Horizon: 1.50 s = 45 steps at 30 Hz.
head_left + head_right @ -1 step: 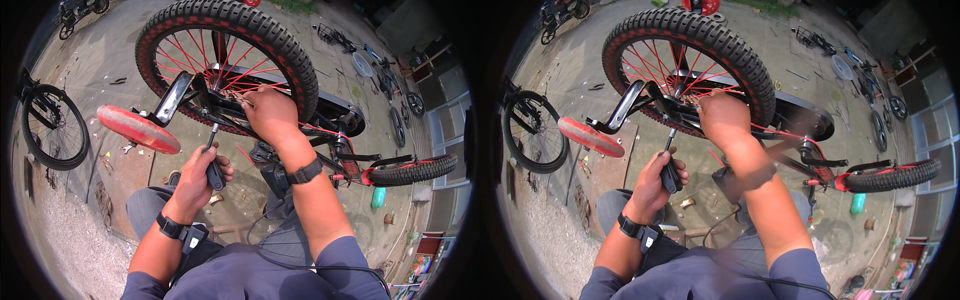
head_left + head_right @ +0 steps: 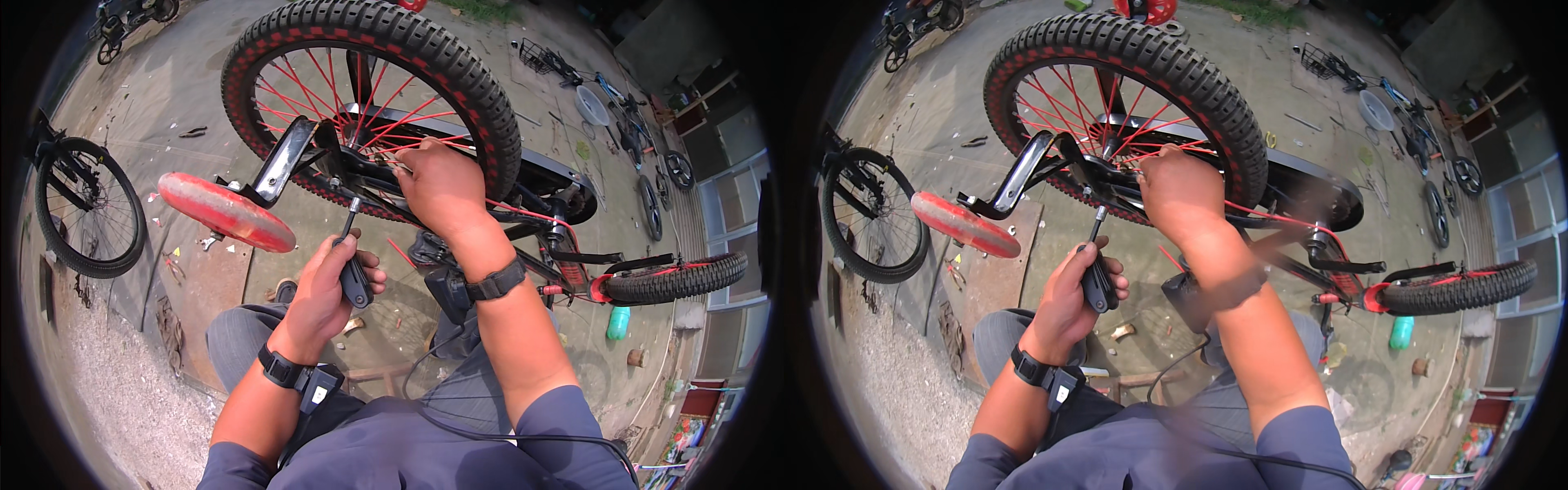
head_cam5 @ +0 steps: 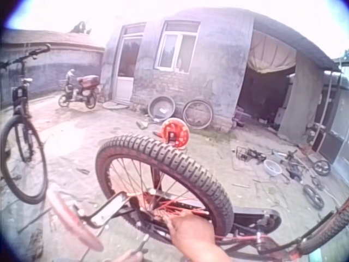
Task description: The person works on the rear wheel of a bicycle that is upside down on a stand. They use a multi-tool to adjust the rear derailleur and inspect the wheel hub and spokes.
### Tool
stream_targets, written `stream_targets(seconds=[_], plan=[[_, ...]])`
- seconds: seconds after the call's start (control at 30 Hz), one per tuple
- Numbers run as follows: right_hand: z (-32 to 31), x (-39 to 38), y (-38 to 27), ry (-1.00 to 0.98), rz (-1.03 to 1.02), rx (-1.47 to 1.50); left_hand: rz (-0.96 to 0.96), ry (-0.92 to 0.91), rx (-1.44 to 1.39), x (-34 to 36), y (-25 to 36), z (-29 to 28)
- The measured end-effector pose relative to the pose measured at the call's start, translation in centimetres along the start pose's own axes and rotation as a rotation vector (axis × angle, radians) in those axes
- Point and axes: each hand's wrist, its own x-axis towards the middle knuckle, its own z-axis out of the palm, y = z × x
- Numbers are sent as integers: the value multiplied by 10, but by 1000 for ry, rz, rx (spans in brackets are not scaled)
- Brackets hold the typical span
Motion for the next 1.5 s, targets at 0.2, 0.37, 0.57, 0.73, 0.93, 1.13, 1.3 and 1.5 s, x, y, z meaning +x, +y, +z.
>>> stream_targets(seconds=[0.2,0.37,0.57,0.73,0.93,1.13,1.3,1.5], plan=[[11,9,-6,17,17,1,9,-29,-143,25,-3,20],[10,6,-7,45,36,42,10,-86,-220,37,-3,24],[14,8,-7,61,39,26,-17,-110,-300,44,0,28],[17,7,-6,77,35,29,-47,-186,-452,50,-2,28],[17,7,-5,76,42,57,-117,-280,-626,50,1,34],[19,6,-3,109,32,50,-12,-79,-317,46,2,40],[23,4,-2,146,33,94,50,-21,-226,44,-3,46],[24,4,0,148,39,94,76,-29,-235,46,-6,47]])
